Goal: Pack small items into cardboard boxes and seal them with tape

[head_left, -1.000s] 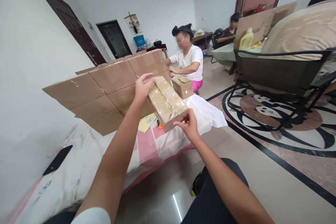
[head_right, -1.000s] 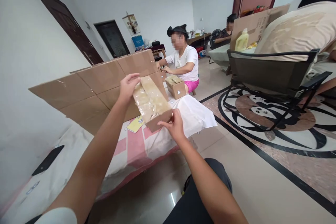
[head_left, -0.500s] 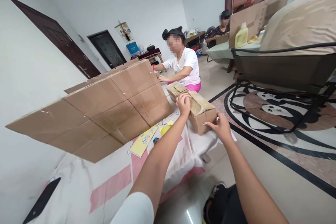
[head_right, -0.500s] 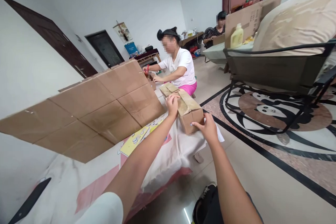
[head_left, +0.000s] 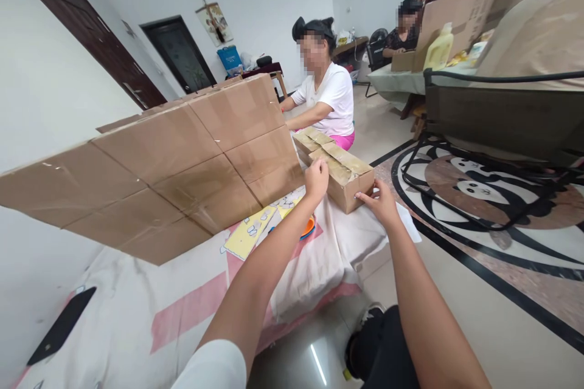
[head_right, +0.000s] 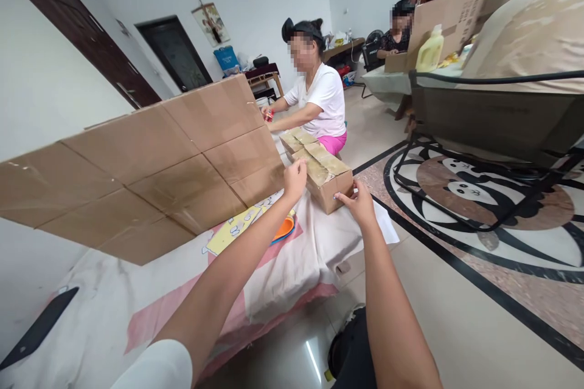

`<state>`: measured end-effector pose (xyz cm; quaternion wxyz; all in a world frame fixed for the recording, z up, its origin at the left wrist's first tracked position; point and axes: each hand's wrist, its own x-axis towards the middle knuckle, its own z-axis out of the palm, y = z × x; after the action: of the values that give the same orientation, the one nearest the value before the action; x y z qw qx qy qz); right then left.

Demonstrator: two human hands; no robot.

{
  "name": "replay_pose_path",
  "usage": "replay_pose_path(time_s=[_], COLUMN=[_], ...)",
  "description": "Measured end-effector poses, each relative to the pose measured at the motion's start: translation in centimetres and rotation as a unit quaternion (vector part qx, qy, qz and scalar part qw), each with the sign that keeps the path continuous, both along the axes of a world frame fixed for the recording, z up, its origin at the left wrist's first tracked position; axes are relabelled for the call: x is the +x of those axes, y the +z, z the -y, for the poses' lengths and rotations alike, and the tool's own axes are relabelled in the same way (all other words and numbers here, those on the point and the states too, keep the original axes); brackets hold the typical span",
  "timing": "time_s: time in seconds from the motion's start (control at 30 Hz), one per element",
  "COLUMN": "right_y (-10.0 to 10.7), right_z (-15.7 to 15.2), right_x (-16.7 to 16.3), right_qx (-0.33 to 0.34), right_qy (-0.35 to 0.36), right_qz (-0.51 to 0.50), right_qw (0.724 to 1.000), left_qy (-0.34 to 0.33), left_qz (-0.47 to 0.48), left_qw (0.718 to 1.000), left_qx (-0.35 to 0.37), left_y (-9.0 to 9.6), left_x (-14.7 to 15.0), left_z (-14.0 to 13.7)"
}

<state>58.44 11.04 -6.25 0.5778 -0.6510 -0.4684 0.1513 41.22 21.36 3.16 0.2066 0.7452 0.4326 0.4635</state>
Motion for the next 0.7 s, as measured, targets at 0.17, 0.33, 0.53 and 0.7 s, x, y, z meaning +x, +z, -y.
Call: replay_pose_path(time_s=[0.17, 0.33, 0.53, 0.7], right_y=[-0.1, 0.6, 5.6, 10.4], right_z=[-1.9, -3.5, -3.7, -2.8], right_x=[-1.3, -4.2, -11.3, -23.0], right_qx=[-0.021, -0.098, -0.121, 0.063], right_qy=[-0.028, -0.113, -0.245, -0.156], right_qz=[0.002, -0.034, -0.039, 0.111], right_qw=[0.999, 0.988, 0.961, 0.980], left_qy=[0.003, 0.036, 0.162, 0.317], left_qz=[0.016, 0.004, -0.043, -0.029], left_qw=[1.000, 0.998, 0.984, 0.947], left_qx=[0.016, 0.052, 0.060, 0.048], left_y=[2.4, 1.6, -0.7, -1.9], left_x=[-4.7, -16.8, -36.9, -52.4], left_z=[2.2, 7.4, 13.0, 13.9])
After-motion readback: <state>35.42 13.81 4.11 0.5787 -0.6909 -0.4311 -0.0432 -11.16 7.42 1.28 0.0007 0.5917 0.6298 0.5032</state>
